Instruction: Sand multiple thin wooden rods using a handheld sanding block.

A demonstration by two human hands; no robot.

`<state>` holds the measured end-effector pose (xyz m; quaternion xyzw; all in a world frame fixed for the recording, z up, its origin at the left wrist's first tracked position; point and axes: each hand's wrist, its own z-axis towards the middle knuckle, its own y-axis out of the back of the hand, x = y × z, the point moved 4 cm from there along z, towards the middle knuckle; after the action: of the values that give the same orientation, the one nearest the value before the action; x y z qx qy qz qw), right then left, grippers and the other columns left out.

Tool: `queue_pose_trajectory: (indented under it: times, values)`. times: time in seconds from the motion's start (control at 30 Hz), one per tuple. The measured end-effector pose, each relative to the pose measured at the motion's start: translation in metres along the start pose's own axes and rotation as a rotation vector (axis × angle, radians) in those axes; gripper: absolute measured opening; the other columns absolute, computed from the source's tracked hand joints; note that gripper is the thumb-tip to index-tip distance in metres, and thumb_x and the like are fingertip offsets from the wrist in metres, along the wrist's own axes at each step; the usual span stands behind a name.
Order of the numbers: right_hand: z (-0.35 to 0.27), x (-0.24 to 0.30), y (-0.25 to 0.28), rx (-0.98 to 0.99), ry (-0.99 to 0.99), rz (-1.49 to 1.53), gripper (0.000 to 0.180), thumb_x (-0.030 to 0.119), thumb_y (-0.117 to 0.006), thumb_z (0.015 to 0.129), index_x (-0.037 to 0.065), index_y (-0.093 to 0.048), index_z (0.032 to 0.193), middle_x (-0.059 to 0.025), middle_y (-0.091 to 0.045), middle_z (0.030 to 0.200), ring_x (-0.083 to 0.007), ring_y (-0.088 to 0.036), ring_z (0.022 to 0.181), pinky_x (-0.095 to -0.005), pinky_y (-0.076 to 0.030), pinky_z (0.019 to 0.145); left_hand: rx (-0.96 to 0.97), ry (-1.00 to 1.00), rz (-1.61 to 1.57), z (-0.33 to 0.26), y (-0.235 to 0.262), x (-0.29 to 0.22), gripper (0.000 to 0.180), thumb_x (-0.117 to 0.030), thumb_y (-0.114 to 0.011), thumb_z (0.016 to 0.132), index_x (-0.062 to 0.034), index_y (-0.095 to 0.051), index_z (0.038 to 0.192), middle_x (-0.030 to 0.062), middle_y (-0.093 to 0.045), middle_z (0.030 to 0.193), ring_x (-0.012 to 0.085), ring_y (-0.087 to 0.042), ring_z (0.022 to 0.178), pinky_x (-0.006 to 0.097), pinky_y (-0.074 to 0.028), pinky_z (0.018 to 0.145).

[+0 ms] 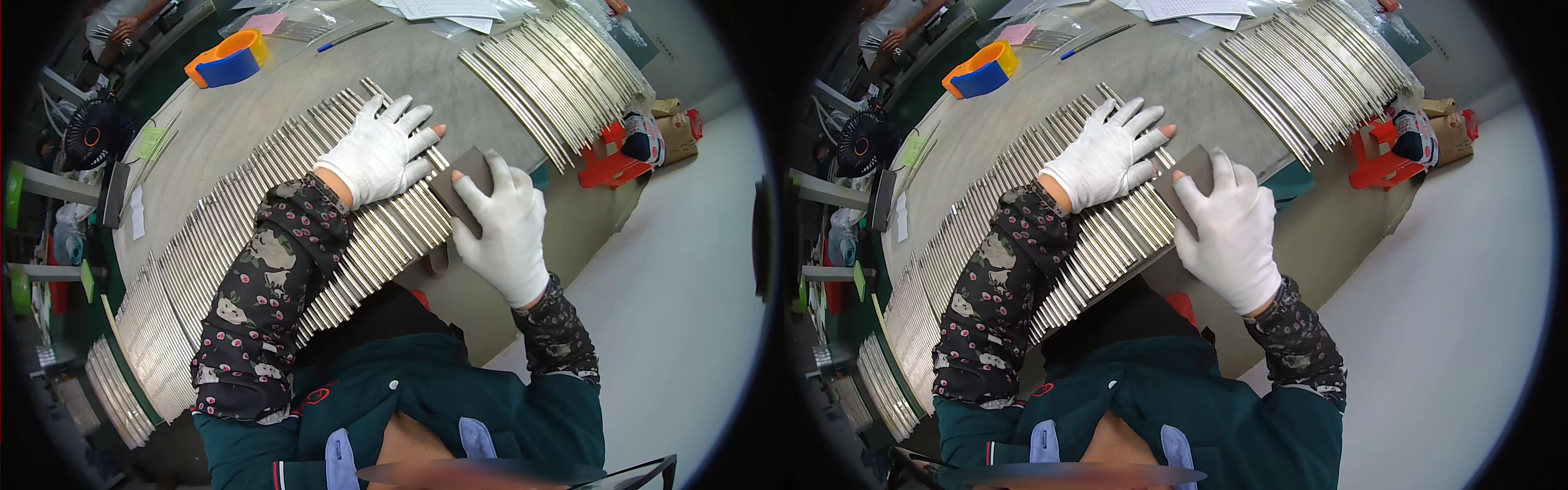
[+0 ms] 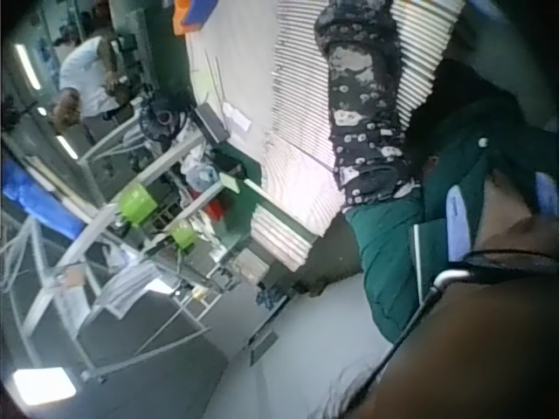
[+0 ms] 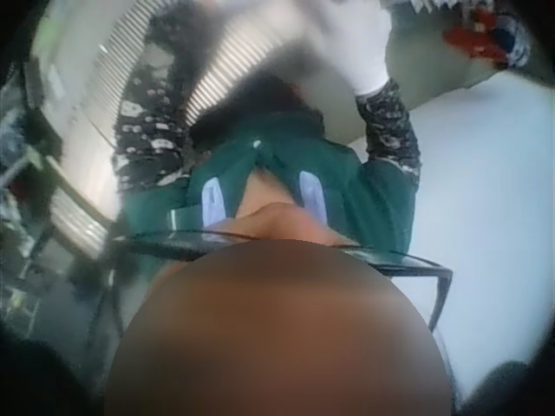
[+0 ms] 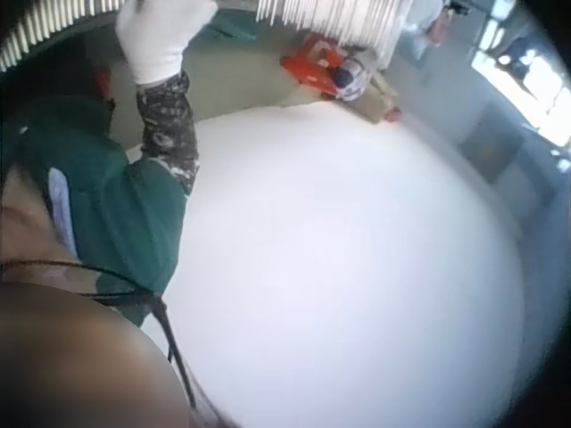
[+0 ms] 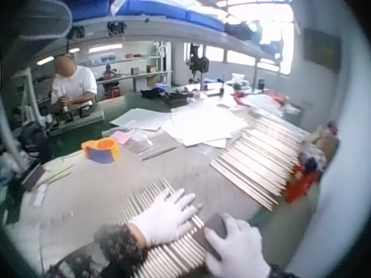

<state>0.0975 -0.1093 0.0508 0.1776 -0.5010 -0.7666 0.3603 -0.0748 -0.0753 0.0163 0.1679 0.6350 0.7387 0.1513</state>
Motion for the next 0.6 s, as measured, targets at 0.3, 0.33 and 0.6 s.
queue_pose_trajectory:
  times: [0.3, 0.33, 0.6]
  values:
    - [0.001, 0.003, 0.001, -0.022, 0.022, -0.019, 0.043, 0.018, -0.069, 0.066, 0.011, -0.065, 0.108, -0.0229, -0.052, 0.124, -0.0335, -0.053, 0.103, -0.0406, -0.044, 0.074, 0.057, -0.004, -0.013, -0.003, 0.001, 0.0, 0.056, -0.04, -0.047, 0.091, -0.0138, -0.041, 0.14, 0.0139, -0.038, 0.145, 0.0347, -0.031, 0.136, 0.052, -0.02, 0.112]
    - [0.006, 0.007, -0.002, -0.032, 0.027, -0.031, 0.043, 0.018, -0.07, 0.065, 0.012, -0.066, 0.107, -0.0229, -0.052, 0.123, -0.0333, -0.054, 0.103, -0.0414, -0.044, 0.074, 0.028, -0.005, 0.003, -0.005, 0.0, 0.001, 0.055, -0.039, -0.047, 0.091, -0.0137, -0.042, 0.14, 0.0139, -0.038, 0.145, 0.0347, -0.032, 0.136, 0.052, -0.021, 0.112]
    - [-0.047, -0.041, 0.041, -0.062, -0.096, 0.075, 0.046, 0.009, -0.069, 0.06, 0.011, -0.065, 0.106, -0.0208, -0.054, 0.124, -0.0348, -0.053, 0.103, -0.0415, -0.044, 0.083, 0.025, -0.003, 0.01, -0.009, 0.002, 0.003, 0.054, -0.037, -0.046, 0.092, -0.0132, -0.041, 0.14, 0.0149, -0.037, 0.145, 0.0351, -0.032, 0.136, 0.053, -0.021, 0.111]
